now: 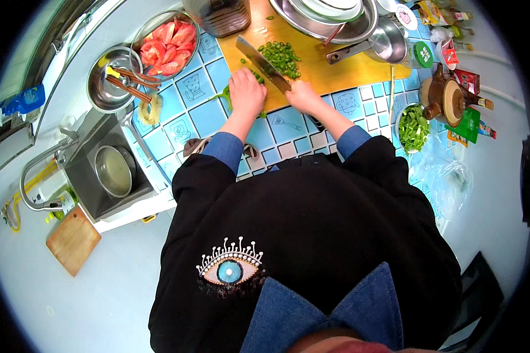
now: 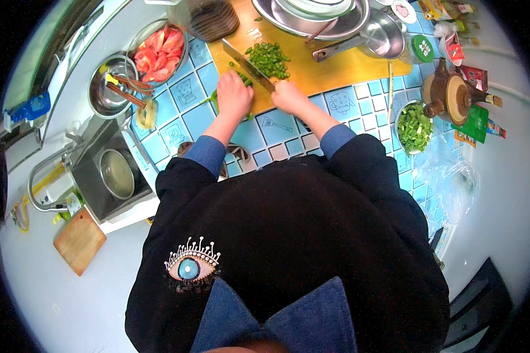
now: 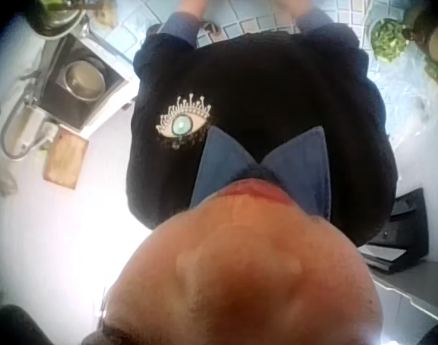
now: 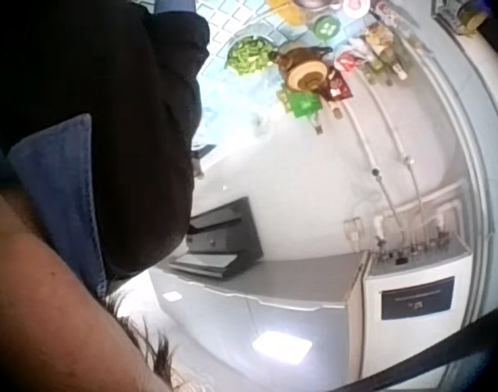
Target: The person wipes the tiled counter with a cloth, picks up a bunch of green peppers, and chops them into small pieces on a wooden cutting board using a knife.
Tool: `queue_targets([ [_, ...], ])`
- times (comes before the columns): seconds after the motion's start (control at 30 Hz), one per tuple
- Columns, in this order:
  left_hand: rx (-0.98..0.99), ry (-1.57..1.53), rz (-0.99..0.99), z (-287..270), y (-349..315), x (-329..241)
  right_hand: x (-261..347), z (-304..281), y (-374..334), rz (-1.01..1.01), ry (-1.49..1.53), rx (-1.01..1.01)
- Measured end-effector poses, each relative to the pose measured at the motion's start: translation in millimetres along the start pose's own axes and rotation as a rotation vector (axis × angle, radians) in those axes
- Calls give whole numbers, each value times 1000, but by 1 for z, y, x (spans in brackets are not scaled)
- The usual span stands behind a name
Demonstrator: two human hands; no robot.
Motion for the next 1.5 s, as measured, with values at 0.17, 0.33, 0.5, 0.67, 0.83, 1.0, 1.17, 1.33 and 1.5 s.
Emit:
queue_targets([
  [0.17,75,170,-24,25,10,0,-5,-2,-2,-3,-12,68],
  [0.33,419,396,42,39,16,-3,9,-6,-9,-27,-81,73],
  [0.5,405,350,-27,-17,19,12,24,-13,-18,-7,-39,82],
  [0.67,148,283,-6,-17,2,16,31,-18,-26,-38,-41,36],
  [0.83,133,173,-30,4,-8,20,37,-19,-36,-44,-97,44],
  [1.0,41,145,43,-3,-7,13,40,-16,-46,-52,-155,98],
  [1.17,42,122,78,-3,-6,12,45,-22,-45,-29,-143,88],
  [1.33,68,118,90,0,-2,13,56,-27,-42,-31,-151,116],
  [1.5,65,146,96,2,-2,12,50,-16,-37,-1,-185,191],
])
Point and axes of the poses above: each hand's wrist, its own y-axis towards the middle knuckle, its own z-axis out of the palm, x = y × z, the point moved 10 cm from there along y, towards the middle knuckle, and after that the axes turned 12 degrees about -z, right-handed, at the moved point
